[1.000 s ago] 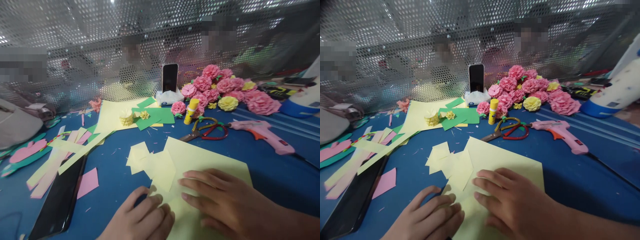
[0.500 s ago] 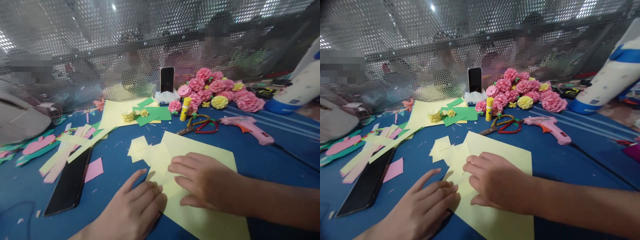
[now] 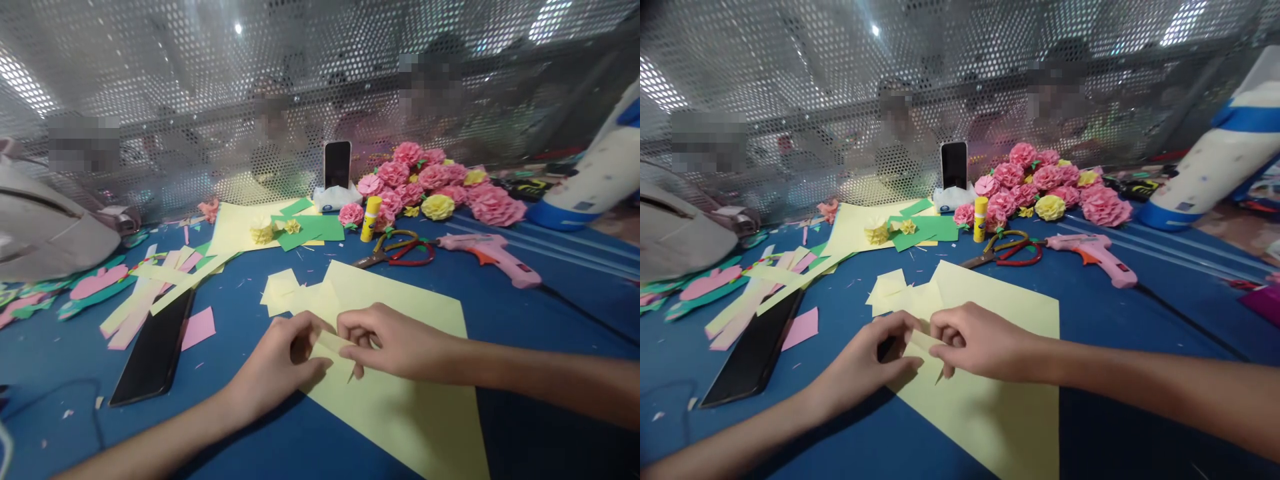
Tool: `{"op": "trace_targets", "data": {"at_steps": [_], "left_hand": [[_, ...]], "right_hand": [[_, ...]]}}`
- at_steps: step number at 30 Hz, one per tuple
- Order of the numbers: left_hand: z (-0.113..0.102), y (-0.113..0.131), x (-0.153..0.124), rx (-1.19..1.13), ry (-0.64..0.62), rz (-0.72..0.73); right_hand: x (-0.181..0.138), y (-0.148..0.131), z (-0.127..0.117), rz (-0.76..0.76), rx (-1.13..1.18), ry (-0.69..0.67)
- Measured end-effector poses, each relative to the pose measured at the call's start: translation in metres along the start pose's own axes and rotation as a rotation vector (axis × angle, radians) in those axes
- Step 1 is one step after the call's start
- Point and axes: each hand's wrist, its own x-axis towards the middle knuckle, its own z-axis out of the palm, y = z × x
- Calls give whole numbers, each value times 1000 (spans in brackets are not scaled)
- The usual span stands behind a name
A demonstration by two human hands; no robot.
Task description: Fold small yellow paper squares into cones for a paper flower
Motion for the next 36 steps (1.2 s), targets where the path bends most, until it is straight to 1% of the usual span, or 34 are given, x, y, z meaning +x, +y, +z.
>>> {"op": "trace_targets", "data": {"at_steps": [1, 2, 3, 5, 7, 11, 14, 16, 19, 21, 23, 25, 27, 30, 32, 36], "left_hand": [[-1, 0, 0, -30, -8, -7], [-1, -1, 0, -53, -14, -12], [-1, -1, 0, -64, -16, -15], [-1, -1, 0, -55, -14, -16], [0, 1, 0, -26, -18, -9], [3, 3, -1, 2, -33, 10], [5, 3, -6, 12, -3, 40], [6, 0, -10, -7, 22, 134], [6, -4, -14, -43, 8, 354], [7, -7, -15, -2, 7, 475], [7, -8, -14, 79, 42, 556], [8, -9, -14, 152, 79, 593], [8, -10, -13, 189, 96, 604], [8, -9, -11, 175, 94, 573], [8, -8, -9, 147, 100, 510], [10, -4, -3, 130, 127, 313]], "right_hand": [[-3, -1, 1, 28, 34, -12], [-5, -2, 1, 30, 0, -7], [-6, -2, 2, 7, -84, 15], [-6, 0, 2, -83, -275, 84], [-4, 7, 3, -179, -367, 132], [0, 24, 4, -275, -352, 146], [0, 33, 3, -326, -315, 138], [-1, 36, 1, -388, -279, 113], [-2, 37, -2, -528, -263, 89], [-2, 39, -3, -625, -295, 101], [-3, 41, -2, -703, -329, 123], [-3, 43, -1, -745, -353, 145], [-3, 44, 1, -742, -378, 184], [-4, 44, 3, -700, -396, 229], [-4, 44, 3, -668, -408, 232], [-5, 44, 5, -594, -381, 230]]}}
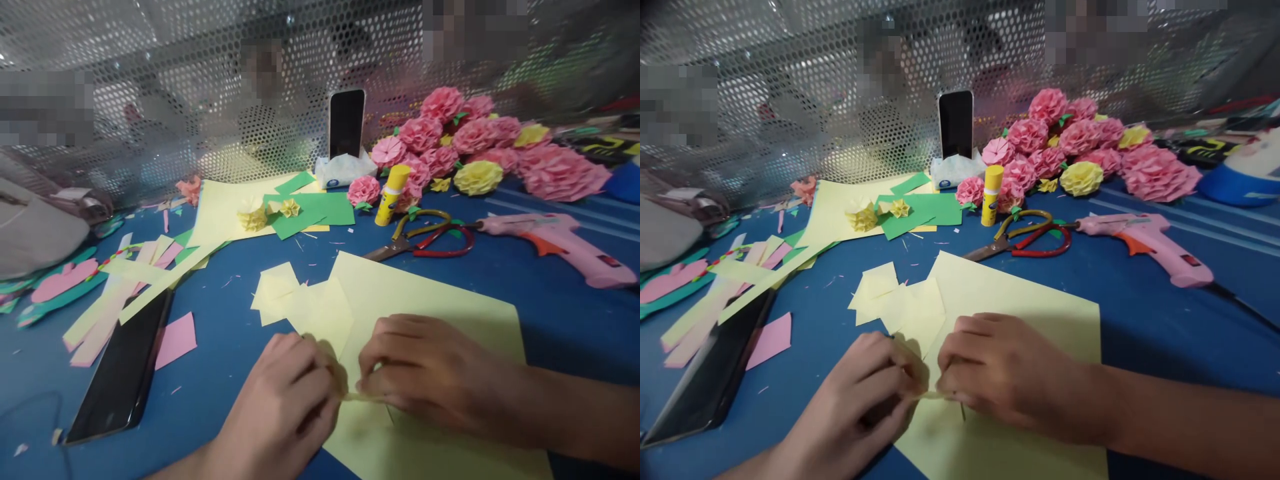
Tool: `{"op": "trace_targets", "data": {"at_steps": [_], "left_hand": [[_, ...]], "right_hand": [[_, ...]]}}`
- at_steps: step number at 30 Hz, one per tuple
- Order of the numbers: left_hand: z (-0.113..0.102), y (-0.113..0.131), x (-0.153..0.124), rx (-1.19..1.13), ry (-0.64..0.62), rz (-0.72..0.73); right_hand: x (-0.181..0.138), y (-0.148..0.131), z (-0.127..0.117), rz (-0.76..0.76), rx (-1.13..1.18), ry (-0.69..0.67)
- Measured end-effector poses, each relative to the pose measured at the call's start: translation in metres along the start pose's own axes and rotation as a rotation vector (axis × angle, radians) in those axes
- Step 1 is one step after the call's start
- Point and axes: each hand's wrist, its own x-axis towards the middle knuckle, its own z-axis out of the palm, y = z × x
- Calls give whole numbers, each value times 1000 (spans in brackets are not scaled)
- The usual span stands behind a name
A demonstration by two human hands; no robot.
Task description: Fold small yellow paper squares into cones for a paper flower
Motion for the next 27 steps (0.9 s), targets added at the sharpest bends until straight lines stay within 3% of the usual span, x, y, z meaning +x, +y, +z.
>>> {"op": "trace_targets", "data": {"at_steps": [3, 8, 11, 15, 19, 27], "left_hand": [[0, 1, 4, 29, 5, -71], [-6, -6, 3, 20, -44, -66], [-8, -11, -2, 68, -43, 72], [-4, -13, -5, 150, 50, 280], [0, -11, -7, 176, 128, 314], [-4, -17, -18, 254, 65, 421]], "right_hand": [[1, -1, 2, 63, 6, -4], [1, -3, 2, 31, -65, 2], [0, -4, 0, -27, -119, 15], [1, -7, 0, -123, -172, 24], [0, -8, 1, -106, -118, 33], [0, -4, -2, -154, -92, 24]]}}
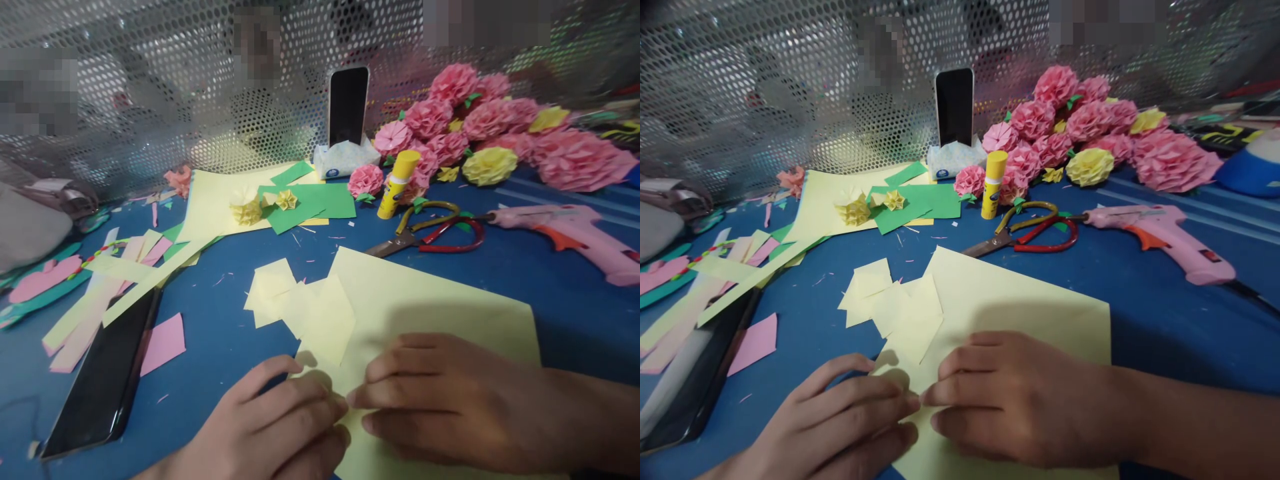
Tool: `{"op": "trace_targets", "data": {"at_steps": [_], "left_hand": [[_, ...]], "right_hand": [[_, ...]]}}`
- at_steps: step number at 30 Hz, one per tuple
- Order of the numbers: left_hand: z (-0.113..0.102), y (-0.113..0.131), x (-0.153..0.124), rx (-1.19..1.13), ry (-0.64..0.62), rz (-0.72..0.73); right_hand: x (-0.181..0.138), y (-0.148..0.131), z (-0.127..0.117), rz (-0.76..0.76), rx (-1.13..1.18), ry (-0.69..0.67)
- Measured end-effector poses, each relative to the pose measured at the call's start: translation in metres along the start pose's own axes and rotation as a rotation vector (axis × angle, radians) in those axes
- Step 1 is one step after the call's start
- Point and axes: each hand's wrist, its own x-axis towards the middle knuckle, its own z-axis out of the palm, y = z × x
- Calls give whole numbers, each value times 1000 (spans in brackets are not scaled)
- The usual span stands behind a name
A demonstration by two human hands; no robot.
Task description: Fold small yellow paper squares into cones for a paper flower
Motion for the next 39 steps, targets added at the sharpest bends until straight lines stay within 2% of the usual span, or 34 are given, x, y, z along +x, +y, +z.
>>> {"op": "trace_targets", "data": {"at_steps": [4, 7, 12, 16, 20, 27, 39], "left_hand": [[2, -1, 0, 30, 24, 13], [3, -1, 0, 46, 52, 26], [-1, 3, 4, 94, -54, -45], [2, 10, 6, 182, -1, -85], [6, 12, 6, 185, -4, -101], [5, 14, 8, 208, 19, -106], [3, 15, 11, 208, 4, -101]], "right_hand": [[2, 0, -2, -34, 22, -50], [2, -1, -2, 0, 58, -33], [2, 0, -2, -33, 93, -58], [3, 2, -1, 3, 172, -77], [0, 4, 3, 31, 253, -106], [-1, 4, 2, 27, 198, -136], [-2, 2, 5, 10, 205, -48]]}}
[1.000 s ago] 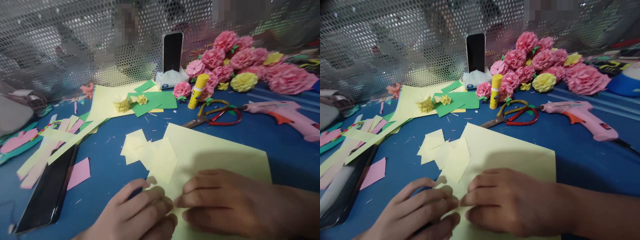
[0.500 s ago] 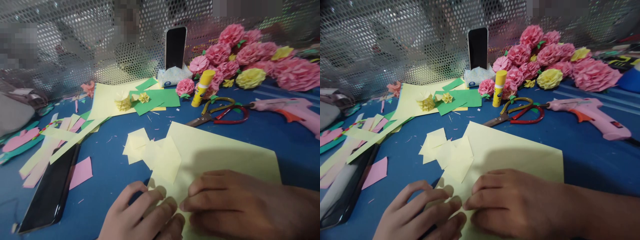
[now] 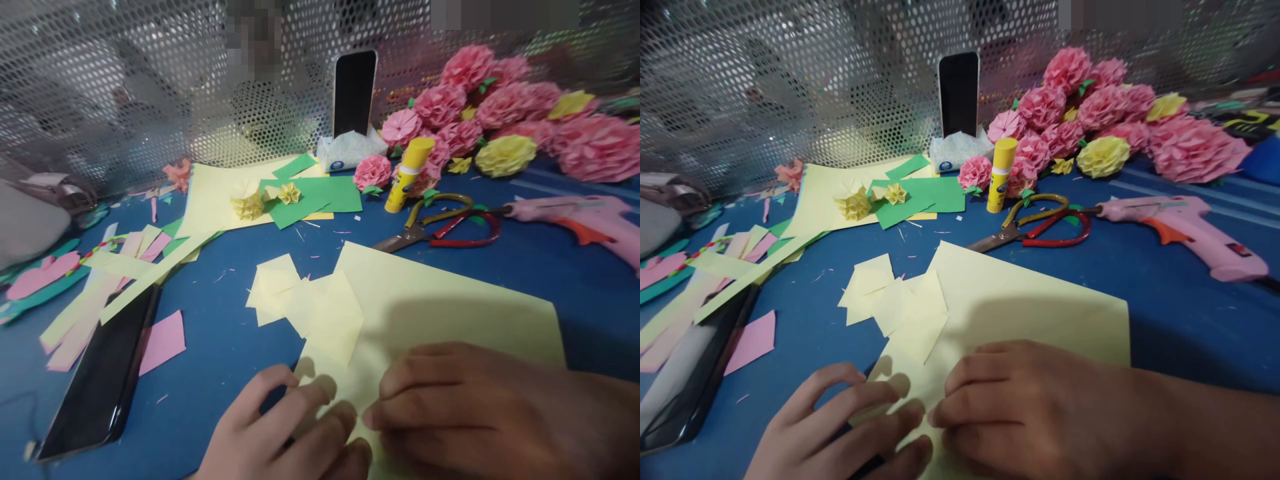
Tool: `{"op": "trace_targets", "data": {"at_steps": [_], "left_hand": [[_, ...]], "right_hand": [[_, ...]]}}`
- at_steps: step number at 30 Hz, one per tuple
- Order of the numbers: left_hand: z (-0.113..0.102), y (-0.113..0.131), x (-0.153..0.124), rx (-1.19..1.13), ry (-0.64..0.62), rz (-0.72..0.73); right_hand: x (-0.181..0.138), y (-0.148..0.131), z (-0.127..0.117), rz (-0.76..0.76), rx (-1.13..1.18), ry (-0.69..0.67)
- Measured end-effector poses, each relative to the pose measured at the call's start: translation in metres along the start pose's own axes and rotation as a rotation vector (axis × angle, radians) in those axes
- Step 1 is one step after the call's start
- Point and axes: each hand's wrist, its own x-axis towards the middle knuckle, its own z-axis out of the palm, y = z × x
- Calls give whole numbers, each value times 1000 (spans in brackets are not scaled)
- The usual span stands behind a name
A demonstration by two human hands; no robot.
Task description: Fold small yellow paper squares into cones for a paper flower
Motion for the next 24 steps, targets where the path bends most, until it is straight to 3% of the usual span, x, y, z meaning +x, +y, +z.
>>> {"op": "trace_targets", "data": {"at_steps": [11, 15, 20, 22, 24], "left_hand": [[0, -1, -1, 25, -24, 10], [10, 2, -11, 34, 106, -4], [18, 6, -16, 35, 162, -17], [14, 6, -14, 41, 137, -29], [8, 5, -9, 34, 29, -8]], "right_hand": [[-4, -1, 2, 8, -2, 2], [-1, -1, -1, -4, 31, -62], [3, -2, -5, -16, -38, -25], [4, -3, -8, -40, -111, -3], [4, -4, -11, -49, -228, 16]]}}
